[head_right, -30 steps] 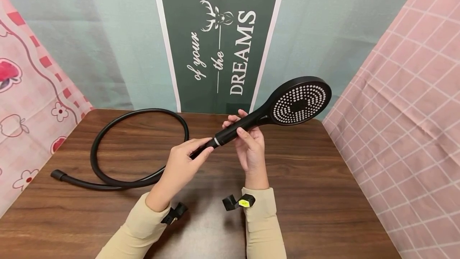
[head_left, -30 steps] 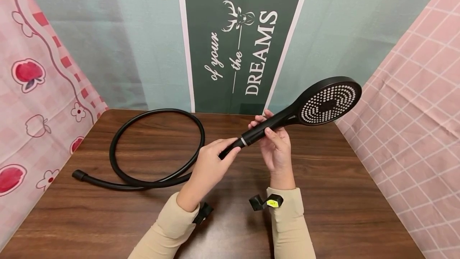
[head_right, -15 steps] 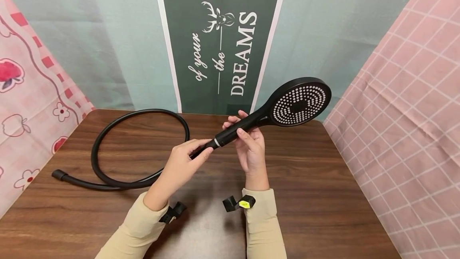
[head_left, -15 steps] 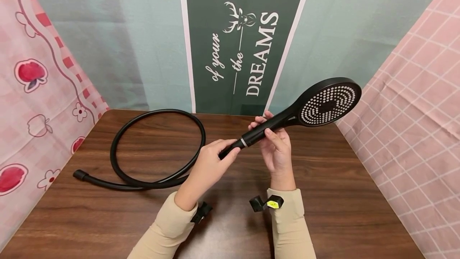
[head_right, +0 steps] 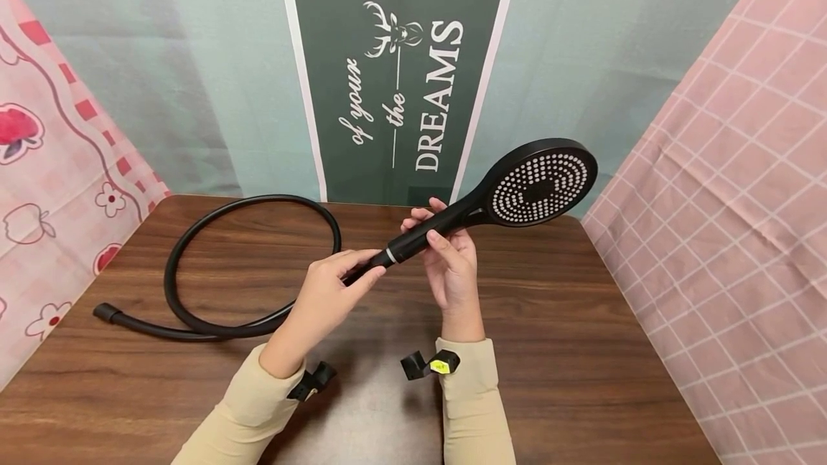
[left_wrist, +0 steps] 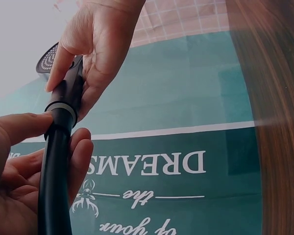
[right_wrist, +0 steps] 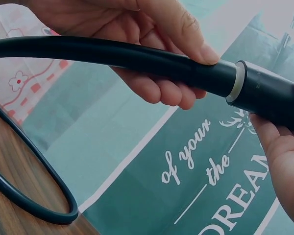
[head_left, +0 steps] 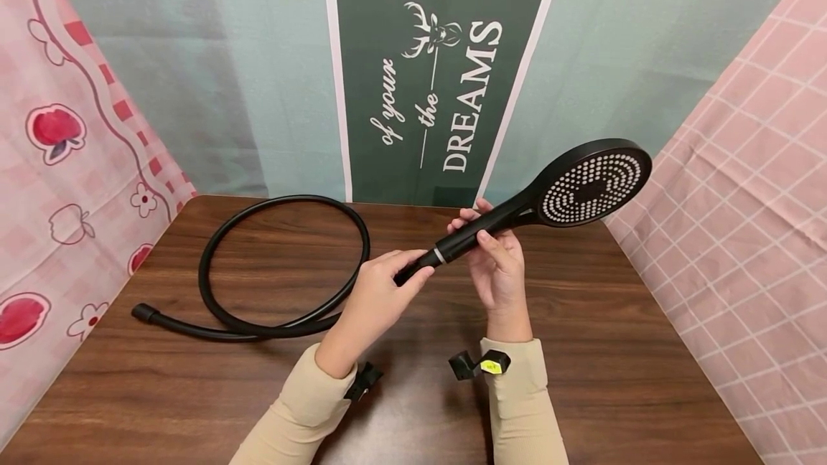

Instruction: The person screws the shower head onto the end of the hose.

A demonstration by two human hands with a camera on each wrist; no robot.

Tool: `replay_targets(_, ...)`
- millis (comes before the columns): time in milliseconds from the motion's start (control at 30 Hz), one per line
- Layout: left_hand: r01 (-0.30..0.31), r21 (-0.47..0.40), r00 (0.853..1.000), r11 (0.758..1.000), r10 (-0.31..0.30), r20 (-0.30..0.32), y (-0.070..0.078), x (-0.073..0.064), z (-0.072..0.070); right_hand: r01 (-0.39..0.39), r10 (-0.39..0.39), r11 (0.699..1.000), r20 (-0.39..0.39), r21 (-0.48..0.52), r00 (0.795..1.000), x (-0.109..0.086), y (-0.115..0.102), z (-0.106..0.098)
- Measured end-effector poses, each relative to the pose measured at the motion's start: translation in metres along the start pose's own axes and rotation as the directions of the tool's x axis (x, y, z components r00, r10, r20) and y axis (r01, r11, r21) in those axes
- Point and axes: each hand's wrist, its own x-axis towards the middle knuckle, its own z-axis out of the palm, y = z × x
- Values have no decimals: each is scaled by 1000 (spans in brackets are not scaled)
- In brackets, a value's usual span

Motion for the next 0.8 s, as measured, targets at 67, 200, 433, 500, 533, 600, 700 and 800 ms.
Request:
replay_targets(67, 9, -27, 1000, 1000, -9, 8, -1, 0, -1, -1, 1, 1000, 1, 2, 1000, 0, 0, 0)
replay_targets(200, 39, -69, 999, 997, -38, 28, -3, -1, -2, -1, 1, 1000, 1, 4, 1000, -1, 1, 1)
replay_targets(433, 13, -39, 1000, 999, -12, 22, -2, 0, -1, 2, -2, 1000, 2, 3, 1000, 0, 1, 1)
replay_targets(500, -5, -25, 1000, 1000, 6, 14, -1, 0, -1, 4, -4, 1000, 4, 6, 1000, 0, 0, 1)
replay_targets(533, -14, -21, 1000, 1000, 14, 9, -1, 0, -1, 5, -5, 1000, 5, 8, 1000, 0, 0, 1)
replay_targets(600, -28, -12, 1000, 1000, 28, 0, -1, 0, 0, 4, -4, 1000, 6, 10, 1000, 0, 0, 1)
replay_targets(700, -45, 1, 999, 999, 45, -17, 0, 0, 0, 1, -1, 1000, 4, 4, 1000, 0, 0, 0)
replay_targets(800, -50, 8, 998, 999, 50, -28, 0, 0, 1, -1, 1, 1000, 0, 3, 1000, -1, 0, 0)
